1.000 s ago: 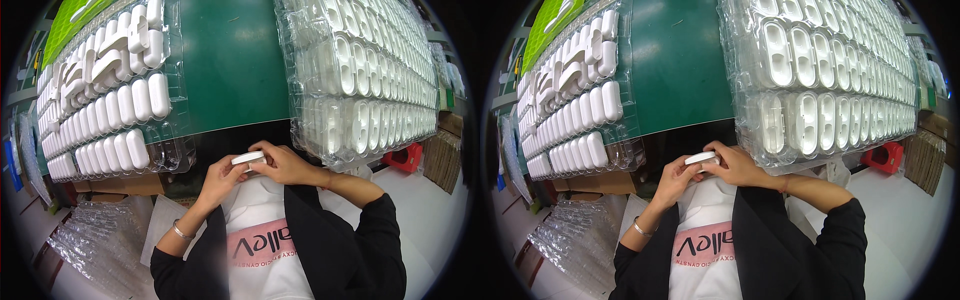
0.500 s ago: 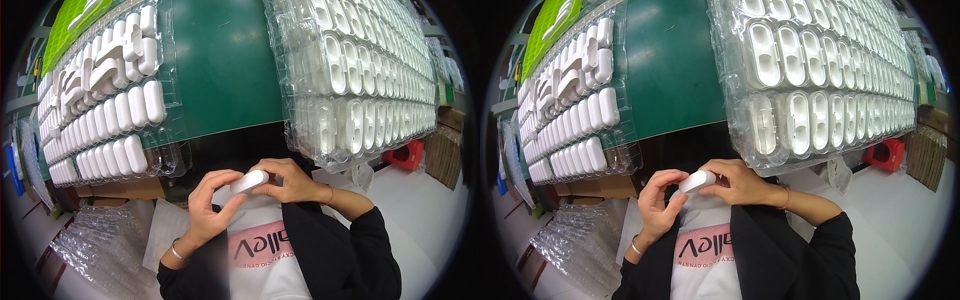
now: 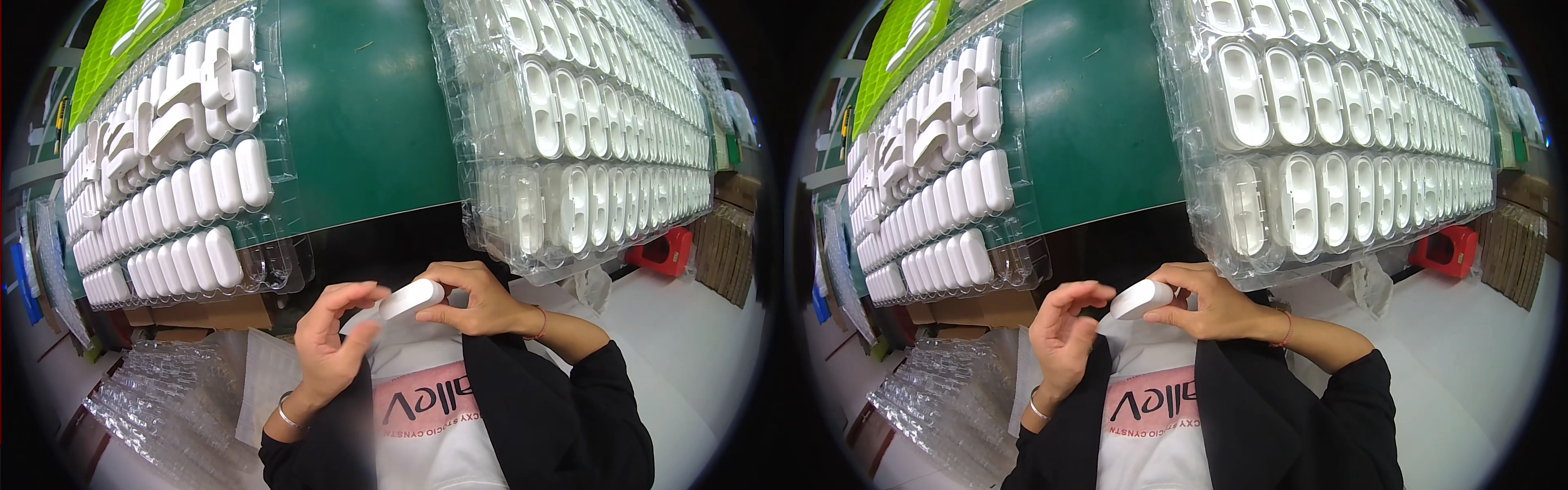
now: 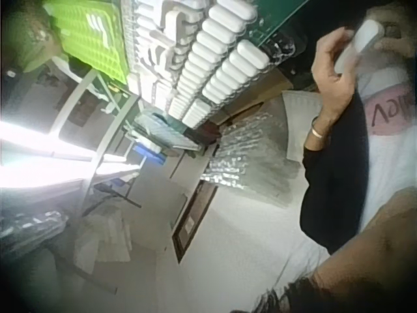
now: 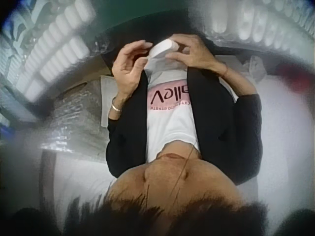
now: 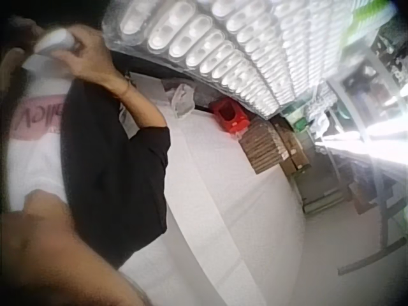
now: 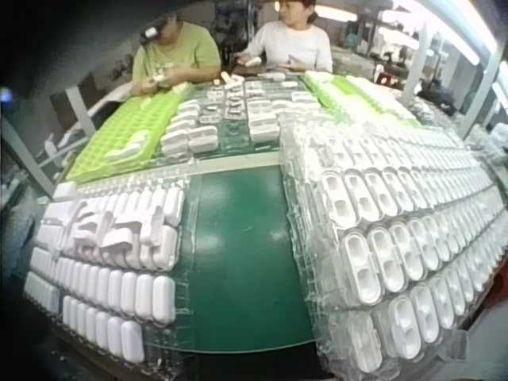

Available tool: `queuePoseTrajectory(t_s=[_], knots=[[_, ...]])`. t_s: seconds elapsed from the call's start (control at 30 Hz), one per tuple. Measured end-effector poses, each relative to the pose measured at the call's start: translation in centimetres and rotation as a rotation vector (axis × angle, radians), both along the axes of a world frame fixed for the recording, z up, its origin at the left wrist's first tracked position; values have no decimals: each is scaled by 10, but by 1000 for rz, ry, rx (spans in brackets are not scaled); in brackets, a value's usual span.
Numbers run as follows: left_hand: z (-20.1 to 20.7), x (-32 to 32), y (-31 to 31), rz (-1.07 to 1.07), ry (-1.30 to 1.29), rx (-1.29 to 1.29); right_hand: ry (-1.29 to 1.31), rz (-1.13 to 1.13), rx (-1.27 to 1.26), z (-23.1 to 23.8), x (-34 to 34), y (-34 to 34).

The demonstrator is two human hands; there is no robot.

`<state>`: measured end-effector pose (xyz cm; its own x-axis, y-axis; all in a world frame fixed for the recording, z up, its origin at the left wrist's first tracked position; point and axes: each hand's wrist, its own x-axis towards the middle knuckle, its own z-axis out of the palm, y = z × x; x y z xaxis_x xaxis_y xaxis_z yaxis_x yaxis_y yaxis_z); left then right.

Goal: The person assembles white wireless earbuds by placing small components into the charging case. They open the case, insert the earbuds, and close the lid, repeating this process for multiple units on a factory assembly line.

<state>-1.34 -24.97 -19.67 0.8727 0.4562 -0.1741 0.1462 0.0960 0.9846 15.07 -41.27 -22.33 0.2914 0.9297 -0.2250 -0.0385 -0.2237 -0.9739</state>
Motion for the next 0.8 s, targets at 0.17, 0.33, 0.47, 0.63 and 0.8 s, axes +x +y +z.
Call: queuePoseTrajectory(t_s=[0.17,0.33,0.47,0.63,0.8], knots=[[4,0,1,-54,141,-147,-63,54,9,19,4,3],[46,6,20,-165,153,-48,-142,77,182,46,11,15],[84,19,38,-191,118,72,-78,119,124,74,20,29],[105,42,51,-241,-93,576,170,86,80,85,23,44],[122,60,109,-50,-12,887,237,230,70,77,30,54]])
